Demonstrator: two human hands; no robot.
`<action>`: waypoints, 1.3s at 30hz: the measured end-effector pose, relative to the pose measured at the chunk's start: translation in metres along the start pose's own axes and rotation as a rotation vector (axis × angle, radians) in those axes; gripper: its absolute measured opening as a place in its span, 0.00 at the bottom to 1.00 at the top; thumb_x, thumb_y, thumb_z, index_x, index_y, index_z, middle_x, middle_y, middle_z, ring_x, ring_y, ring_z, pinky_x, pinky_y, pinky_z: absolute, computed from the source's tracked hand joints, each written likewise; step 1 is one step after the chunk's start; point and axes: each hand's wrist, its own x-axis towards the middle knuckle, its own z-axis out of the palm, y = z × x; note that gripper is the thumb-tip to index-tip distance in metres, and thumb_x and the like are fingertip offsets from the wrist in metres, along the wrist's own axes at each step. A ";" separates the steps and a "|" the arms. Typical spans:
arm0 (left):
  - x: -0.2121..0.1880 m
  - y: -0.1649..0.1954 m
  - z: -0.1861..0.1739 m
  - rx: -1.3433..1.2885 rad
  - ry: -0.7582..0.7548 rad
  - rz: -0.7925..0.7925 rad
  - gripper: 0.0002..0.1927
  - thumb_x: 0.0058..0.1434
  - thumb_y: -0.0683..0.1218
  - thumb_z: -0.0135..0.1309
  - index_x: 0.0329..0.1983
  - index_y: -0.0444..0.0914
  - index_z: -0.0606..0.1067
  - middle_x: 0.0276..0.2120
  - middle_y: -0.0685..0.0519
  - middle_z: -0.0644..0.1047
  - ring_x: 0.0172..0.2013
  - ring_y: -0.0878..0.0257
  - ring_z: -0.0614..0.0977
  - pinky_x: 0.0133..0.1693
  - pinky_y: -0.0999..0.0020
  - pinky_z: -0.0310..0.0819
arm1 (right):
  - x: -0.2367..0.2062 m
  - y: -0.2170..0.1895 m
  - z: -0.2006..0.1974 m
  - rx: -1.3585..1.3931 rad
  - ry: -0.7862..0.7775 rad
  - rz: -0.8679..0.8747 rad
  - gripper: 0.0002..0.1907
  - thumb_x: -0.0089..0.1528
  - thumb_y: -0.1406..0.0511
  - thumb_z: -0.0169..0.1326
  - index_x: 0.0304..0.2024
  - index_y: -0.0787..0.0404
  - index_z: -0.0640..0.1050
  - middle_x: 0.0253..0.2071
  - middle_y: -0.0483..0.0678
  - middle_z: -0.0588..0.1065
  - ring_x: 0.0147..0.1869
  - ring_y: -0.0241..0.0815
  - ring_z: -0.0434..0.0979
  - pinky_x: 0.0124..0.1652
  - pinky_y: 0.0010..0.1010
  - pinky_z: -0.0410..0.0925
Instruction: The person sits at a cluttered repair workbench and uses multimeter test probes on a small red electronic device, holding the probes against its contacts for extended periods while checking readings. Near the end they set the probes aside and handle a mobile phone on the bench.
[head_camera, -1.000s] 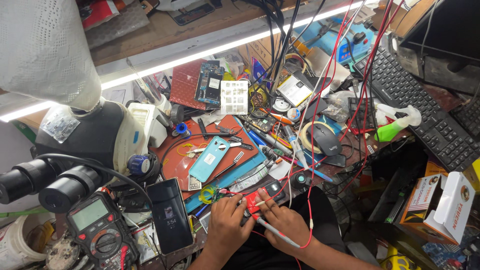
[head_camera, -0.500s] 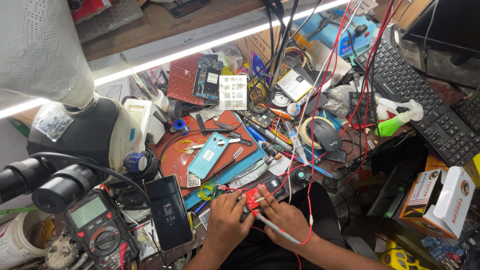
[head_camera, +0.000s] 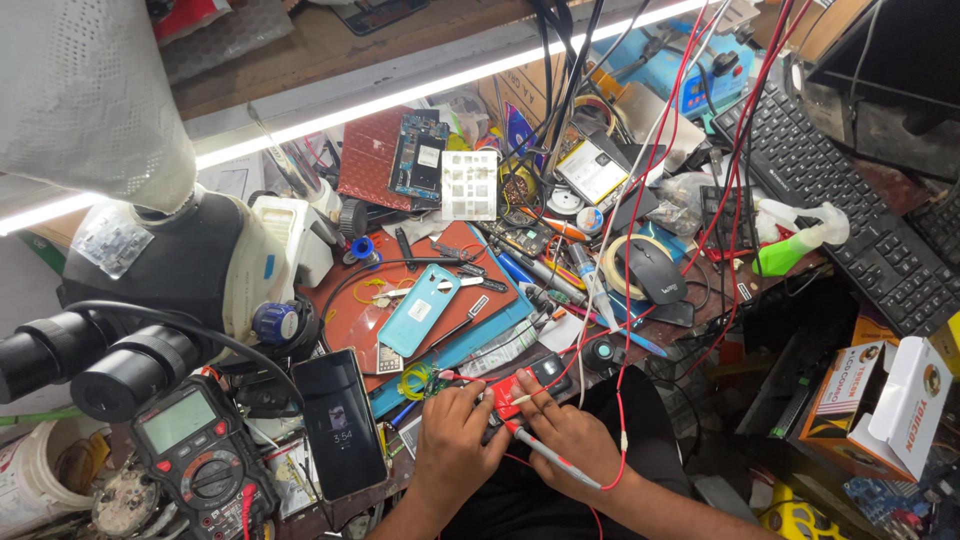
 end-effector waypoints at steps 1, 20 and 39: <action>0.000 0.000 0.000 0.001 0.003 -0.002 0.24 0.47 0.47 0.69 0.45 0.30 0.79 0.47 0.45 0.79 0.46 0.52 0.78 0.47 0.55 0.69 | 0.000 0.000 0.000 0.001 -0.009 0.008 0.41 0.45 0.65 0.60 0.62 0.66 0.69 0.73 0.57 0.61 0.31 0.47 0.77 0.32 0.35 0.73; -0.002 -0.001 0.001 0.003 0.002 -0.002 0.25 0.45 0.47 0.69 0.45 0.31 0.79 0.48 0.44 0.79 0.46 0.51 0.78 0.48 0.55 0.70 | 0.001 -0.001 -0.002 0.024 0.000 0.001 0.40 0.46 0.66 0.60 0.63 0.66 0.70 0.72 0.57 0.61 0.29 0.46 0.77 0.31 0.35 0.73; 0.000 -0.002 0.001 -0.006 -0.001 -0.008 0.25 0.45 0.47 0.69 0.45 0.31 0.79 0.47 0.44 0.79 0.46 0.51 0.78 0.47 0.55 0.70 | 0.001 0.000 -0.001 0.011 0.027 -0.011 0.40 0.46 0.65 0.60 0.63 0.66 0.70 0.72 0.57 0.62 0.29 0.46 0.77 0.32 0.35 0.73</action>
